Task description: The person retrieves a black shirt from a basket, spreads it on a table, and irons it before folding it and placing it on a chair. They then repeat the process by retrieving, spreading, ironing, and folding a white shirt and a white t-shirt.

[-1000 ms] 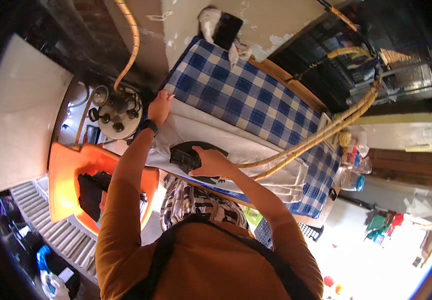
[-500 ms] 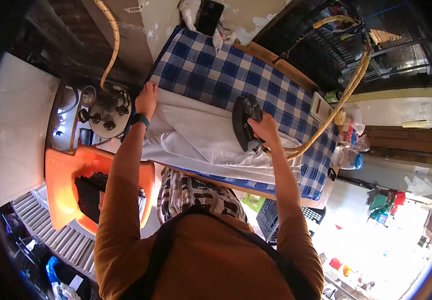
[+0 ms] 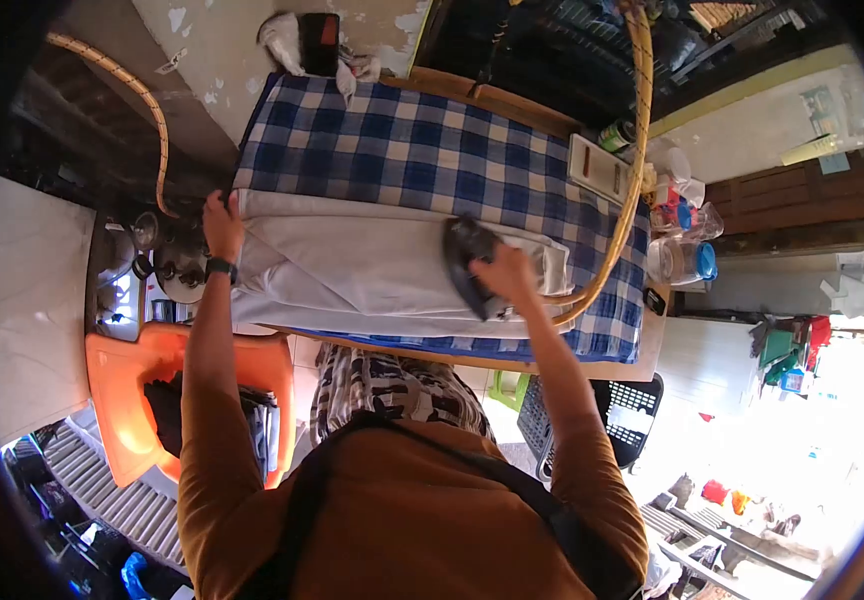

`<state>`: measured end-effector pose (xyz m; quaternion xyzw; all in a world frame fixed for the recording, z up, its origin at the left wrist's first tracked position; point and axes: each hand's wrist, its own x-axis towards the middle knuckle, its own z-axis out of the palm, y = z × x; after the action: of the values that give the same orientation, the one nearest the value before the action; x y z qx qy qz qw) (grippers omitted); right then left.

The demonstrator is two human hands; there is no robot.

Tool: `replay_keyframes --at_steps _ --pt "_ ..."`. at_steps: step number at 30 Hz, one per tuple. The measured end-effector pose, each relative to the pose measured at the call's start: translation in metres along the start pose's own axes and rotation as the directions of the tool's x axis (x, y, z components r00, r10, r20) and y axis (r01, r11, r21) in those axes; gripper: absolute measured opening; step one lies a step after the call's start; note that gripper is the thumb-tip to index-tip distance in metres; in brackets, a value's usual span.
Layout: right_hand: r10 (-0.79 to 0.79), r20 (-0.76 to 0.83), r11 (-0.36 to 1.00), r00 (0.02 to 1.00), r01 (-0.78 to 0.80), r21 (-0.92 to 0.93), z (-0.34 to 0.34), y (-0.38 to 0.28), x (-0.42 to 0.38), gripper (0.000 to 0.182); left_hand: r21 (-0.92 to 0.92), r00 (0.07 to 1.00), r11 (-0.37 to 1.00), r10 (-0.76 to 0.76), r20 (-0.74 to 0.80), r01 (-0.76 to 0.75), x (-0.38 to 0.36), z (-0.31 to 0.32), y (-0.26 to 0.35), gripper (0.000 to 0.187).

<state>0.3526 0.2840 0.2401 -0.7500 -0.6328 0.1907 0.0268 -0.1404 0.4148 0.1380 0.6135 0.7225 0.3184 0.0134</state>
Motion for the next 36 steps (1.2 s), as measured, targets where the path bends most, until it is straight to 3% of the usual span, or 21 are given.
replay_keyframes --at_steps 4,6,9,11,12,13,14,15,16,17,18,19,21,22,24,26,28,29,33,35,36 --pt "0.337 0.015 0.889 0.941 -0.324 0.324 -0.06 0.113 0.011 0.04 0.076 0.999 0.997 0.009 -0.046 -0.005 -0.053 -0.044 0.013 0.043" --pt "0.364 0.118 0.765 0.924 -0.369 0.529 -0.07 0.192 0.028 0.036 0.095 0.998 0.995 0.004 -0.067 0.002 -0.08 -0.059 0.014 0.043" --pt "0.374 0.131 0.781 0.918 -0.388 0.489 -0.079 0.261 0.039 0.036 0.109 0.997 0.994 0.031 -0.072 -0.023 -0.116 -0.068 0.02 0.041" --pt "0.327 -0.236 0.938 0.915 -0.285 0.195 -0.076 0.293 0.034 0.042 0.109 0.995 0.993 0.055 -0.077 -0.047 -0.137 -0.069 0.036 0.04" --pt "0.323 -0.234 0.94 0.917 -0.281 0.195 -0.082 0.282 0.027 0.042 0.111 0.993 0.991 0.079 -0.083 -0.07 -0.146 -0.069 0.046 0.04" --pt "0.037 -0.59 0.968 0.807 -0.177 -0.181 -0.094 0.253 0.012 0.042 0.0 0.997 0.997 0.072 0.0 -0.072 -0.153 -0.069 0.055 0.042" --pt "-0.347 -0.737 0.818 0.579 -0.197 -0.54 -0.096 0.226 -0.002 0.044 0.003 0.997 0.997 0.072 -0.002 -0.072 -0.164 -0.067 0.069 0.042" --pt "-0.22 -0.712 0.849 0.667 -0.229 -0.476 -0.088 0.214 -0.014 0.048 0.026 0.994 0.994 0.108 -0.005 -0.108 -0.174 -0.063 0.085 0.044" --pt "-0.018 -0.633 0.941 0.774 -0.201 -0.273 -0.07 0.211 -0.025 0.049 0.041 0.989 0.988 0.146 -0.013 -0.146 -0.181 -0.055 0.102 0.046" --pt "0.156 -0.492 0.977 0.856 -0.208 -0.053 -0.042 0.218 -0.032 0.051 0.025 0.989 0.989 0.148 -0.028 -0.148 -0.188 -0.047 0.115 0.046" --pt "0.299 -0.259 0.946 0.919 -0.321 -0.046 -0.002 0.242 -0.029 0.057 -0.026 0.983 0.983 0.183 0.023 -0.182 -0.196 -0.039 0.126 0.049" --pt "0.297 -0.335 0.932 0.894 -0.348 -0.103 0.024 0.23 -0.05 0.064 -0.075 0.973 0.974 0.221 0.073 -0.216 -0.2 -0.03 0.138 0.052" --pt "0.18 -0.449 0.964 0.875 -0.249 -0.097 0.077 0.234 -0.056 0.068 -0.119 0.958 0.961 0.264 0.114 -0.251 -0.204 -0.017 0.168 0.054" --pt "0.177 -0.456 0.964 0.872 -0.247 -0.097 0.073 0.219 -0.056 0.068 -0.152 0.938 0.948 0.304 0.168 -0.28 -0.206 -0.011 0.183 0.056" --pt "0.441 -0.291 0.856 0.849 -0.3 0.42 0.063 0.194 -0.061 0.071 -0.167 0.903 0.935 0.347 0.253 -0.313 -0.208 0.002 0.21 0.058" --pt "0.469 -0.224 0.851 0.854 -0.369 0.374 0.063 0.204 -0.051 0.062 -0.206 0.866 0.898 0.432 0.253 -0.388 -0.207 0.014 0.23 0.06" --pt "0.406 -0.031 0.7 0.913 -0.289 0.653 0.068 0.216 -0.041 0.049 -0.209 0.841 0.877 0.476 0.258 -0.432 -0.207 0.019 0.248 0.062" --pt "0.379 -0.057 0.64 0.924 -0.217 0.737 0.066 0.213 -0.042 0.054 -0.213 0.818 0.858 0.511 0.266 -0.467 -0.207 0.02 0.254 0.064" --pt "0.35 -0.036 0.664 0.936 -0.221 0.714 0.051 0.194 -0.042 0.05 -0.136 0.784 0.835 0.548 0.292 -0.533 -0.216 0.031 0.25 0.068" --pt "0.323 -0.002 0.444 0.946 -0.15 0.883 0.042 0.183 -0.04 0.043 -0.119 0.745 0.824 0.554 0.373 -0.554 -0.224 0.042 0.239 0.071" --pt "0.321 0.0 0.445 0.947 -0.151 0.883 0.036 0.177 -0.038 0.043 -0.117 0.746 0.826 0.551 0.374 -0.552 -0.224 0.044 0.237 0.071"
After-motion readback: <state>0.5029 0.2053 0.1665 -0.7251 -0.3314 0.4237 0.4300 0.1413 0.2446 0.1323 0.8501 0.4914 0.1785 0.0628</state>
